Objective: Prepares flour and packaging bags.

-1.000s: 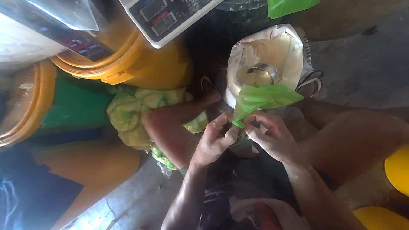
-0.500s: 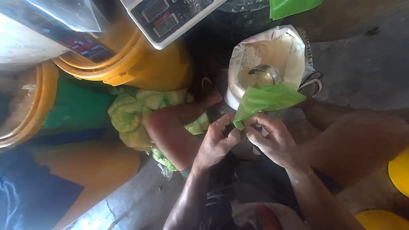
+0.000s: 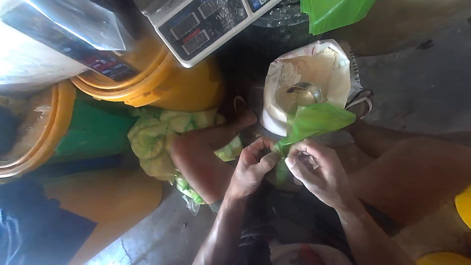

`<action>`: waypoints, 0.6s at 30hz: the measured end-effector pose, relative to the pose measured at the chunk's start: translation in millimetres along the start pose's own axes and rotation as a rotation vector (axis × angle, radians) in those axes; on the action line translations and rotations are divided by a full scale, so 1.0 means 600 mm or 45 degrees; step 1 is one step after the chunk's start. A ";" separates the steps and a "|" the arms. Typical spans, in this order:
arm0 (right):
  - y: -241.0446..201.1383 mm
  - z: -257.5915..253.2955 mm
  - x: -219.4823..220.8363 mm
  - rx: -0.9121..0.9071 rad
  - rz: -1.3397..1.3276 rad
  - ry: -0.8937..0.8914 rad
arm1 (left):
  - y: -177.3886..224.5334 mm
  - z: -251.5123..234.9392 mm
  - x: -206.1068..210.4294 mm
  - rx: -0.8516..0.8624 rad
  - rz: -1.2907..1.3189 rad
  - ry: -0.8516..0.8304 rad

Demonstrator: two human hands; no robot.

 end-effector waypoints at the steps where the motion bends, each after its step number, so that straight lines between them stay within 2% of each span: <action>1: -0.001 0.001 0.000 -0.002 0.051 -0.008 | 0.000 0.000 0.001 0.012 -0.004 -0.016; 5: -0.004 -0.001 0.004 0.006 0.158 -0.049 | 0.004 -0.001 0.005 0.041 -0.027 -0.077; 12: 0.013 -0.001 -0.003 0.044 -0.059 -0.085 | -0.005 0.001 0.008 0.026 -0.035 -0.089; 18: 0.021 -0.002 -0.006 0.087 -0.092 -0.087 | -0.013 -0.001 0.007 0.012 -0.005 -0.015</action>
Point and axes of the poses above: each hand's wrist, its own z-axis away from the middle knuckle, its own x-axis out of the palm, y = z × x, the point moved 6 cm from there along -z, towards the middle knuckle, and after that the axes turned 9 degrees about -y, right-handed, at the moved point
